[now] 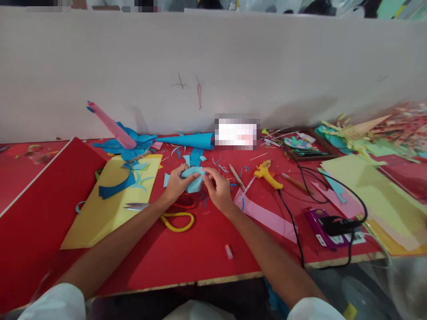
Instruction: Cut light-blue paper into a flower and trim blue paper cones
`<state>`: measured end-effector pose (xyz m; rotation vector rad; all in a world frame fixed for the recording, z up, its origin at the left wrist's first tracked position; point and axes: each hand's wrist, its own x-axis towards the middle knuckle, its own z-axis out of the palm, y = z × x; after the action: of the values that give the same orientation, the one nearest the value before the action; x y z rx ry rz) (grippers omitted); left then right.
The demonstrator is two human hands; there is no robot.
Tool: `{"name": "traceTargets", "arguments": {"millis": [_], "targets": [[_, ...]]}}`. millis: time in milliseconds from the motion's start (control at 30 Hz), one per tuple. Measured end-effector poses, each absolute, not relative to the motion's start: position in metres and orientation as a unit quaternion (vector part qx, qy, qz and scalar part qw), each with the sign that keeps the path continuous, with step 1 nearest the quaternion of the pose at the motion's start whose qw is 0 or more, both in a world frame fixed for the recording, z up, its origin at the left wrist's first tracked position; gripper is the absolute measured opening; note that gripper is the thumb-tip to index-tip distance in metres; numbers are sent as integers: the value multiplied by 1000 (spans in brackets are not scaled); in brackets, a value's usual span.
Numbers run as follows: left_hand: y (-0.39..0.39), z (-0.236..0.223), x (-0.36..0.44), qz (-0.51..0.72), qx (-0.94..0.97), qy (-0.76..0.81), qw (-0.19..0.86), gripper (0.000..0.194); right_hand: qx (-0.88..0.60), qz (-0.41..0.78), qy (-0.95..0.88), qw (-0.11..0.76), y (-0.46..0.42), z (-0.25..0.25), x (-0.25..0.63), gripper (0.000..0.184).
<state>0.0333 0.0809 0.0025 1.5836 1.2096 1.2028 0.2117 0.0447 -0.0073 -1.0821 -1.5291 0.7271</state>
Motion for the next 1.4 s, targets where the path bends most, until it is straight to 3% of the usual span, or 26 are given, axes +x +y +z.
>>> {"name": "traceTargets", "arguments": {"millis": [200, 500, 867, 1033, 1267, 1400], "targets": [[80, 4, 34, 466, 629, 486, 388, 61, -433, 364, -610, 555, 51, -14, 211, 29], [86, -3, 33, 543, 594, 443, 396, 64, -401, 424, -533, 612, 64, -10, 219, 46], [89, -13, 30, 588, 584, 399, 393, 56, -407, 439, -501, 625, 74, -34, 215, 17], [93, -17, 31, 570, 607, 394, 390, 54, -412, 436, -529, 600, 73, -34, 218, 31], [94, -18, 30, 537, 626, 389, 411, 54, -393, 497, -479, 607, 72, -31, 218, 37], [100, -27, 30, 541, 609, 398, 423, 64, -367, 493, -474, 631, 76, -30, 220, 36]]}}
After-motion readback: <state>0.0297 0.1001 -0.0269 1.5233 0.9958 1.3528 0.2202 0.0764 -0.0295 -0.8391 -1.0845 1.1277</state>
